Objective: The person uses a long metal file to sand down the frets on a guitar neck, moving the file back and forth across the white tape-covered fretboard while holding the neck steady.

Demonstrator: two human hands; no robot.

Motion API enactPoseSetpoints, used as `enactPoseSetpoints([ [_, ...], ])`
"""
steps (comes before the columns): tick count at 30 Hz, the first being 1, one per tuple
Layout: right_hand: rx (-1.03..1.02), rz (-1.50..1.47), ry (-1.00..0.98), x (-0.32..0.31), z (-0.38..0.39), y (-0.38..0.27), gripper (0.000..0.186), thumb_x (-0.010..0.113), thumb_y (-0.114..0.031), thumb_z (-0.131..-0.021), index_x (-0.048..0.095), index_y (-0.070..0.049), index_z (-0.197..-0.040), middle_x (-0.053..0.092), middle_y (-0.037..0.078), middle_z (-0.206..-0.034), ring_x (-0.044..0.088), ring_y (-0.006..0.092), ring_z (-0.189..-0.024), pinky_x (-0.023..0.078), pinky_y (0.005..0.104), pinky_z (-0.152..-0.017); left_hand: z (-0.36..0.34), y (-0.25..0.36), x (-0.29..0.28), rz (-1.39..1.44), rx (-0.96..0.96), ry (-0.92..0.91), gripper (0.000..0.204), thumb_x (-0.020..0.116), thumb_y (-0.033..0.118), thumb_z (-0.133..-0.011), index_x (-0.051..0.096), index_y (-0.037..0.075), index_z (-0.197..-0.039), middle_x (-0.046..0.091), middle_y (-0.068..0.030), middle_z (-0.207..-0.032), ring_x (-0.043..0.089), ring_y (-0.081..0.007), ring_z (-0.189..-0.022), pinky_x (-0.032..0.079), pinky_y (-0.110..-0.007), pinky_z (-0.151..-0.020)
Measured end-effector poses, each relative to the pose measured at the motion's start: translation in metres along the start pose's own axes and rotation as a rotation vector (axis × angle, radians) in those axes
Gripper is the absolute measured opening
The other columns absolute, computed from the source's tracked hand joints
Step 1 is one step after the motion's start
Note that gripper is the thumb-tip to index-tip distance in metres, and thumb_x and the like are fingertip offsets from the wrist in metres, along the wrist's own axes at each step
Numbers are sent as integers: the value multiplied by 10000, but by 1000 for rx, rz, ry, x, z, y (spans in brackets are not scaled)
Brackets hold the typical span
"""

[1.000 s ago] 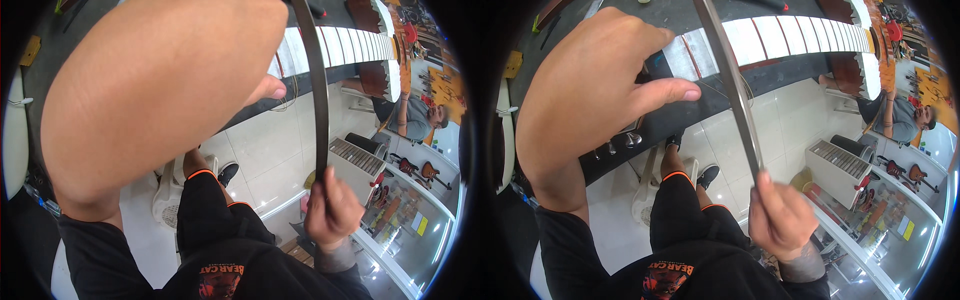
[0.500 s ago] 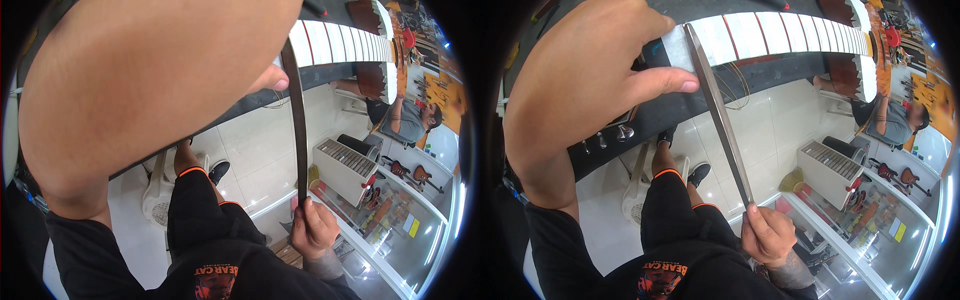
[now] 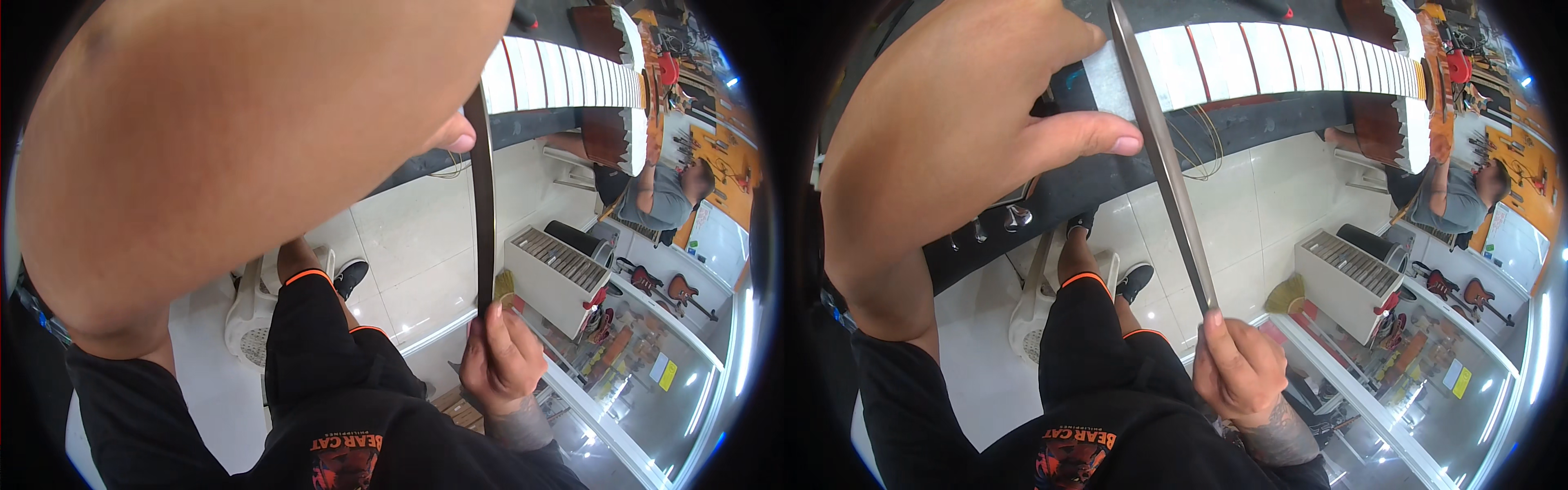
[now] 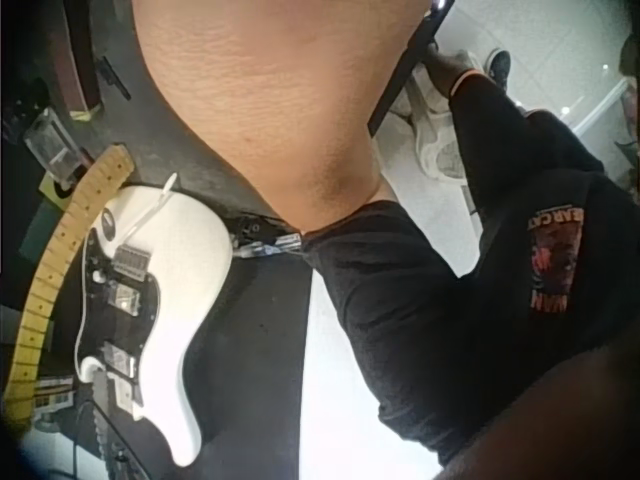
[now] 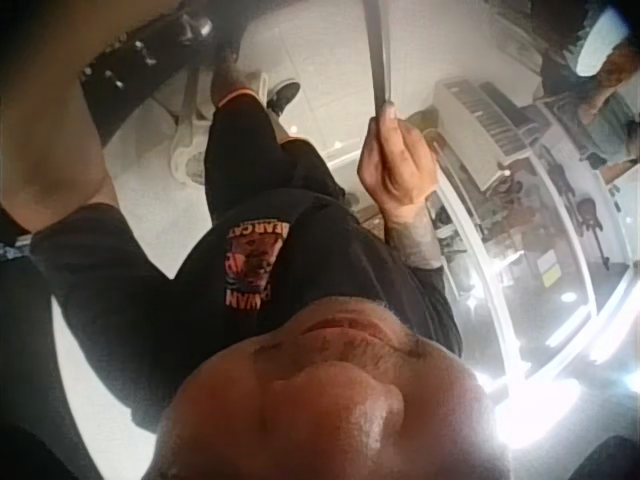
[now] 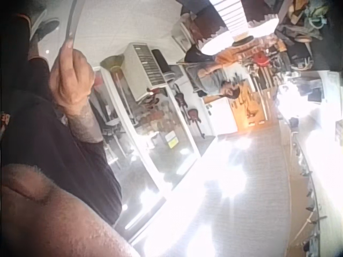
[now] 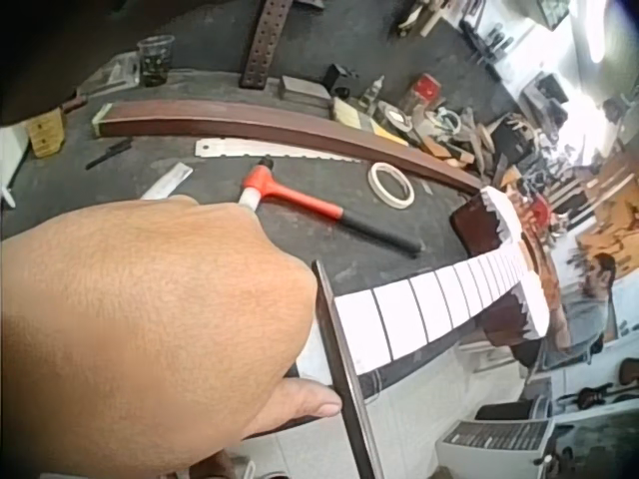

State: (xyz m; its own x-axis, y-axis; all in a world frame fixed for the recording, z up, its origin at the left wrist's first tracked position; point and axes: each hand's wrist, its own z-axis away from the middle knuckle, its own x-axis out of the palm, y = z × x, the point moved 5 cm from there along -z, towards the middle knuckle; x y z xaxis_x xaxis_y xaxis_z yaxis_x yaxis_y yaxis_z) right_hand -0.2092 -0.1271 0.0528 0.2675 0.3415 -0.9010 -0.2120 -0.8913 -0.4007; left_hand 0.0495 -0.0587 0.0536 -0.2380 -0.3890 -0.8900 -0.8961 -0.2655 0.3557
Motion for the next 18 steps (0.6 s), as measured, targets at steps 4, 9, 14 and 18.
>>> enactPoseSetpoints([
  [4, -46, 11, 63, 11, -43, -7, 484, 717, 153, -717, 672, 23, -1182, 626, 103, -704, 605, 215, -551, 495, 277, -520, 4, -2, -2, -10, -11, -5, 522, 852, 345, -694, 693, -41, -1007, 655, -147, -828, 620, -292, -822, 502, -378, -721],
  [9, 35, 13, 27, 12, -86, -11, 454, 687, 153, -760, 676, 41, -1200, 643, 138, -712, 578, 184, -557, 467, 235, -576, 1, 1, 4, 20, 1, 4, 525, 854, 340, -697, 691, -43, -1018, 657, -146, -837, 623, -285, -828, 505, -375, -723],
  [14, -19, 29, 35, 5, -59, -16, 478, 718, 149, -730, 674, 31, -1191, 610, 81, -670, 592, 197, -547, 495, 280, -524, 5, -1, -8, -15, -10, -4, 529, 855, 336, -701, 688, -44, -1028, 659, -145, -847, 627, -277, -834, 507, -372, -725],
  [18, -26, -27, -1, 0, -2, -7, 511, 710, 150, -718, 648, 27, -1210, 643, 113, -725, 615, 224, -569, 493, 295, -512, 7, -1, -9, -13, -22, -11, 532, 857, 332, -704, 686, -45, -1036, 660, -144, -855, 629, -272, -839, 508, -370, -726],
])
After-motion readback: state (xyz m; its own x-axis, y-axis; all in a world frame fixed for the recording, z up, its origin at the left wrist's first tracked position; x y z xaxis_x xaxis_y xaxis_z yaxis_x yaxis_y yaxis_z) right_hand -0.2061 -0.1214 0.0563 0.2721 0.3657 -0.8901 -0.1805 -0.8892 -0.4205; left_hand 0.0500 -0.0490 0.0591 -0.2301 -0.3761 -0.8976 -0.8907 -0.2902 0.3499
